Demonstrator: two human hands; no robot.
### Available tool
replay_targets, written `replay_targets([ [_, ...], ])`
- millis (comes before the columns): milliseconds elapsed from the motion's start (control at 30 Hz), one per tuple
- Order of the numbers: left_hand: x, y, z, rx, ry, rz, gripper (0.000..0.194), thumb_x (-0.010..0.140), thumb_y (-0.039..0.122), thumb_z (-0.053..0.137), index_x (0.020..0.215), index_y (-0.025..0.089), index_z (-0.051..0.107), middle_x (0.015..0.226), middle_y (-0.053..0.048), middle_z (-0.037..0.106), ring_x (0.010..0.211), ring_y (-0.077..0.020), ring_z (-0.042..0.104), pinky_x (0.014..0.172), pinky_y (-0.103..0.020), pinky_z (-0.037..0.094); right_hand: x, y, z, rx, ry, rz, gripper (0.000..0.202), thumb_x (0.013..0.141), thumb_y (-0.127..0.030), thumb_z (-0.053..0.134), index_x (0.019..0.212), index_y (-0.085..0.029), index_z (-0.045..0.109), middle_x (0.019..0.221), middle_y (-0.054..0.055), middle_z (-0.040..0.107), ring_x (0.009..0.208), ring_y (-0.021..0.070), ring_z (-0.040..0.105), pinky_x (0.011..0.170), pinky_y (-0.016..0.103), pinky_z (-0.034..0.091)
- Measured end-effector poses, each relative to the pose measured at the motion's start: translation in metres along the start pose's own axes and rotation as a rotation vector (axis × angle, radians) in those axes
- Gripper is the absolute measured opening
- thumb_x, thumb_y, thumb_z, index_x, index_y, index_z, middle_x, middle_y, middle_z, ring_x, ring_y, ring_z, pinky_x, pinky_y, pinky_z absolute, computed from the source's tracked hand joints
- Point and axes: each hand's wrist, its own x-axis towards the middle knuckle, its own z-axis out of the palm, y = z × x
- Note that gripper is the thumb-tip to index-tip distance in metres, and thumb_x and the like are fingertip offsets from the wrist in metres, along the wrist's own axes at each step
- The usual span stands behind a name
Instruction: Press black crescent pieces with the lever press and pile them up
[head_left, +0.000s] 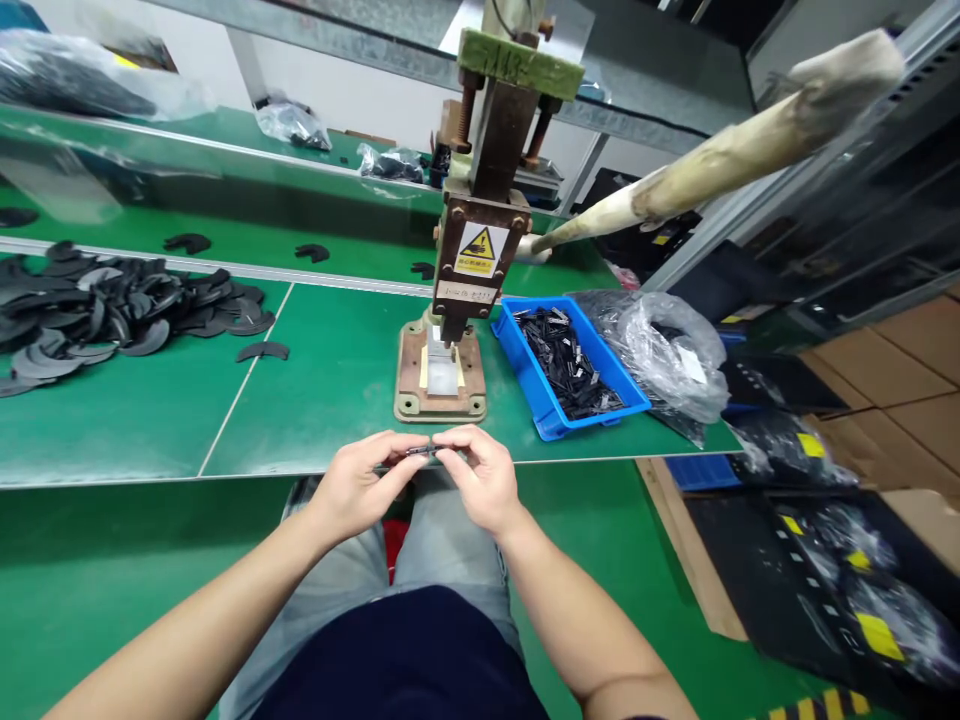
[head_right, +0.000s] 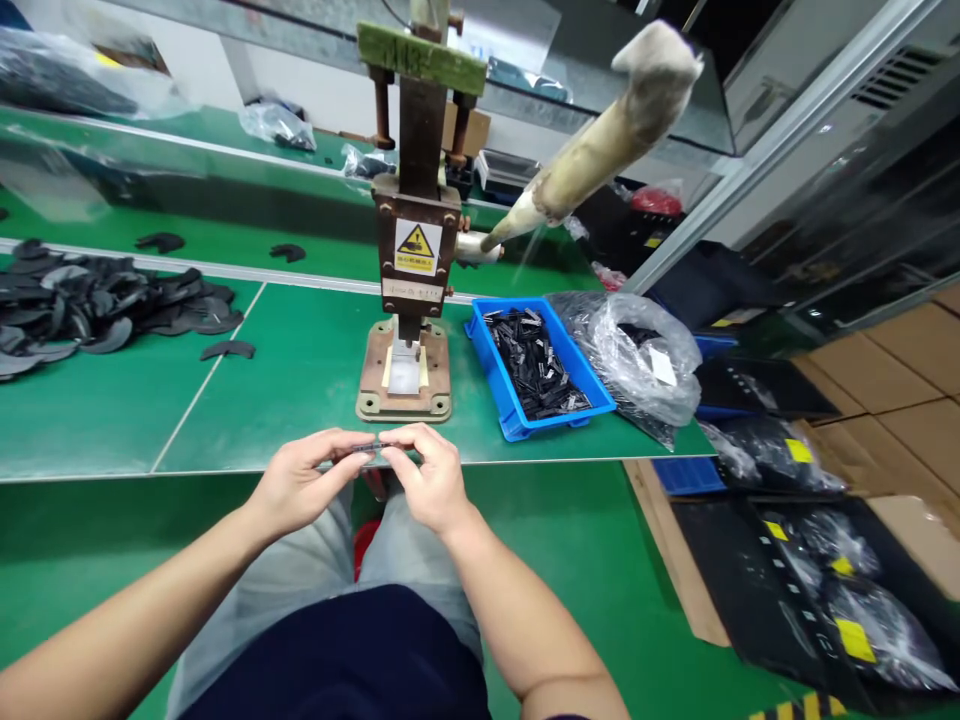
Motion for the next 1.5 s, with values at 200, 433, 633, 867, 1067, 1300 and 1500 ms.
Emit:
replay_targets([
  [200, -0.003, 0.004, -0.002, -0.020, -0.014, 0.008, 0.022, 0.100, 0.030, 0.070, 0.119, 0.025, 0.080, 0.101, -0.005, 0.082, 0.087, -0.0188, 0.077, 0.079, -0.030, 0.062, -0.002, 0.000, -0.001, -0.007, -0.018, -0.003, 0.015, 0.096, -0.033, 0.072, 0.108, -0.027, 0.079, 0.105, 0.005, 0.081, 0.096, 0.0194, 0.074, 0.092, 0.038, 0.060],
  [433, 0.003, 0.008, -0.004, -0.355, -0.158, -0.322, 0.026, 0.100, 0.045, 0.068, 0.106, 0.021, 0.075, 0.086, -0.005, 0.076, 0.074, -0.0179, 0.072, 0.068, -0.031, 0.061, 0.002, -0.001, -0.011, -0.050, -0.129, -0.088, 0.019, 0.099, -0.032, 0.067, 0.114, -0.030, 0.079, 0.108, 0.006, 0.080, 0.100, 0.0204, 0.074, 0.094, 0.040, 0.061],
  [633, 0.020, 0.001, -0.005, -0.618, -0.412, -0.466, 0.033, 0.090, 0.046, 0.081, 0.099, 0.020, 0.063, 0.079, 0.000, 0.069, 0.071, -0.0140, 0.066, 0.067, -0.029, 0.056, 0.017, -0.010, -0.027, -0.152, -0.325, -0.185, 0.024, 0.101, -0.033, 0.062, 0.121, -0.031, 0.076, 0.116, 0.005, 0.081, 0.109, 0.0216, 0.074, 0.102, 0.043, 0.060],
  [867, 0.086, -0.045, -0.010, -0.487, -0.033, -0.338, 0.049, 0.079, 0.054, 0.088, 0.104, 0.018, 0.065, 0.086, -0.002, 0.071, 0.070, -0.0151, 0.071, 0.071, -0.031, 0.060, 0.086, -0.036, -0.101, -0.233, 0.308, -0.228, 0.025, 0.099, -0.040, 0.067, 0.117, -0.024, 0.072, 0.113, 0.006, 0.075, 0.104, 0.0182, 0.072, 0.098, 0.037, 0.060],
  [1067, 0.139, -0.076, 0.000, -0.198, 0.066, -0.179, 0.035, 0.088, 0.049, 0.076, 0.105, 0.020, 0.067, 0.099, -0.006, 0.076, 0.085, -0.0200, 0.075, 0.085, -0.037, 0.062, 0.166, -0.105, -0.141, -0.337, 0.304, -0.627, 0.057, 0.097, -0.060, 0.064, 0.143, -0.027, 0.055, 0.141, 0.006, 0.065, 0.126, 0.0166, 0.067, 0.101, 0.033, 0.058],
  [1300, 0.156, -0.081, 0.001, 0.387, -0.150, 0.103, 0.028, 0.100, 0.035, 0.055, 0.105, 0.023, 0.080, 0.111, -0.009, 0.080, 0.109, -0.0283, 0.072, 0.100, -0.041, 0.056, 0.193, -0.135, -0.124, -0.300, 0.192, -0.701, 0.049, 0.103, -0.061, 0.049, 0.118, -0.017, 0.065, 0.110, -0.002, 0.068, 0.108, 0.0144, 0.074, 0.100, 0.044, 0.063],
  [1500, 0.158, -0.079, -0.002, 0.379, -0.186, 0.164, 0.029, 0.100, 0.031, 0.055, 0.107, 0.022, 0.082, 0.111, -0.009, 0.079, 0.112, -0.0281, 0.071, 0.104, -0.043, 0.055, 0.150, -0.116, -0.102, -0.282, 0.325, -0.642, 0.023, 0.101, -0.043, 0.064, 0.090, -0.022, 0.063, 0.090, -0.002, 0.064, 0.104, 0.0181, 0.073, 0.118, 0.055, 0.052],
])
